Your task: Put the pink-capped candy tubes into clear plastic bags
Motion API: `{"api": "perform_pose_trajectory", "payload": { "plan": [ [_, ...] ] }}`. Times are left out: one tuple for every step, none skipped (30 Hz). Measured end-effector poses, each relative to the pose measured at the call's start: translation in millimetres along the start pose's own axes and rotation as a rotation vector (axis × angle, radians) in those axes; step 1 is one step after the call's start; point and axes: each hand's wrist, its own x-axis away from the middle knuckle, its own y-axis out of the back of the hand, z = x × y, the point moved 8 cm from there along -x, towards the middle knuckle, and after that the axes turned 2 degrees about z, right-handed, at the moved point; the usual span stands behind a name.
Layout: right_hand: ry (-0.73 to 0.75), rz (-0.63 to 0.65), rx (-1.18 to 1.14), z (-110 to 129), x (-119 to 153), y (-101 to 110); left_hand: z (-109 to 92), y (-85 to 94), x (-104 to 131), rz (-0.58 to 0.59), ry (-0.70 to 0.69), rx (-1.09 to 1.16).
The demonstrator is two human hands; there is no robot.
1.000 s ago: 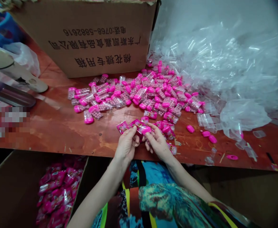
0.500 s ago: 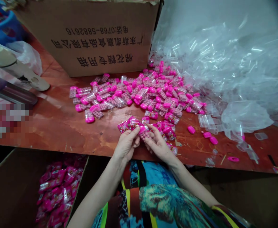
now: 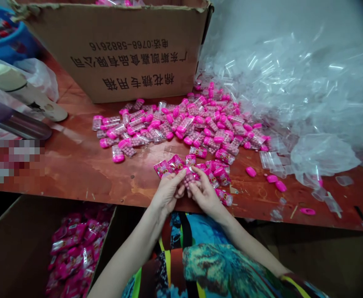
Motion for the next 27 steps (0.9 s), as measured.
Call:
{"api": "perform_pose_trajectory", "payload": {
  "plan": [
    [-0.043, 0.041, -0.060, -2.5, -0.8, -3.6, 1.0, -0.8, 0.3, 0.009, 0.002, -0.006],
    [-0.074, 0.074, -0.100, -4.0, -1.5, -6.5, 1.7, -1.8, 0.7, 0.020, 0.002, -0.016],
    [-0.080, 0.088, -0.114, -3.7, -2.3, -7.7, 2.2, -2.7, 1.2, 0.033, 0.002, -0.024],
    [-0.057, 0.078, -0.099, -1.5, -3.1, -6.9, 2.3, -3.5, 1.7, 0.045, 0.002, -0.028],
    [-0.015, 0.052, -0.066, 1.8, -3.7, -4.8, 2.2, -3.8, 2.2, 0.054, 0.003, -0.026],
    [0.024, 0.027, -0.030, 4.6, -3.7, -3.1, 2.2, -3.8, 2.6, 0.058, 0.008, -0.019],
    [0.047, 0.013, -0.003, 6.1, -3.3, -2.4, 2.2, -3.5, 2.9, 0.059, 0.014, -0.008],
    [0.050, 0.013, 0.009, 6.0, -2.7, -2.7, 2.1, -3.0, 3.0, 0.054, 0.018, 0.007],
    [0.036, 0.024, 0.007, 4.6, -2.2, -3.8, 2.2, -2.7, 2.9, 0.047, 0.019, 0.025],
    [0.013, 0.038, -0.007, 2.7, -1.6, -4.9, 2.5, -2.8, 2.8, 0.043, 0.016, 0.041],
    [-0.014, 0.051, -0.031, 0.7, -1.2, -5.6, 3.2, -3.8, 2.5, 0.043, 0.011, 0.055],
    [-0.040, 0.061, -0.060, -1.2, -0.9, -5.9, 4.3, -5.2, 2.3, 0.046, 0.002, 0.062],
    [-0.063, 0.067, -0.091, -2.6, -1.0, -5.7, 5.7, -6.8, 2.1, 0.049, -0.010, 0.056],
    [-0.079, 0.069, -0.118, -3.4, -1.3, -4.9, 7.3, -7.9, 2.1, 0.047, -0.025, 0.038],
    [-0.087, 0.070, -0.135, -3.5, -2.0, -3.6, 9.0, -8.4, 2.4, 0.038, -0.041, 0.012],
    [-0.087, 0.070, -0.140, -3.1, -3.0, -2.0, 10.4, -8.2, 2.9, 0.023, -0.059, -0.015],
    [-0.081, 0.075, -0.135, -2.2, -4.2, -0.4, 11.9, -7.8, 3.7, 0.009, -0.071, -0.039],
    [-0.073, 0.083, -0.128, -1.4, -5.5, 1.2, 13.3, -7.3, 4.7, -0.001, -0.078, -0.058],
    [-0.071, 0.095, -0.125, -1.1, -6.5, 2.5, 14.7, -7.1, 5.7, -0.004, -0.078, -0.070],
    [-0.073, 0.109, -0.126, -1.3, -7.3, 3.5, 15.9, -7.3, 6.7, 0.001, -0.069, -0.079],
    [-0.076, 0.121, -0.128, -1.8, -7.7, 4.5, 16.9, -8.0, 7.5, 0.013, -0.055, -0.085],
    [-0.078, 0.131, -0.129, -2.5, -7.7, 5.2, 17.4, -8.9, 8.3, 0.028, -0.040, -0.088],
    [-0.080, 0.135, -0.126, -3.5, -7.3, 5.8, 16.9, -9.7, 8.8, 0.041, -0.031, -0.084],
    [-0.082, 0.137, -0.119, -4.8, -6.4, 5.8, 15.7, -10.3, 9.0, 0.050, -0.029, -0.072],
    [-0.083, 0.138, -0.111, -6.3, -5.2, 5.0, 14.0, -10.7, 9.0, 0.055, -0.035, -0.056],
    [-0.084, 0.138, -0.106, -8.2, -3.8, 3.6, 12.1, -10.7, 8.8, 0.053, -0.047, -0.035],
    [-0.083, 0.133, -0.101, -10.1, -2.4, 1.8, 10.5, -10.2, 8.4, 0.044, -0.062, -0.015]
  ]
}}
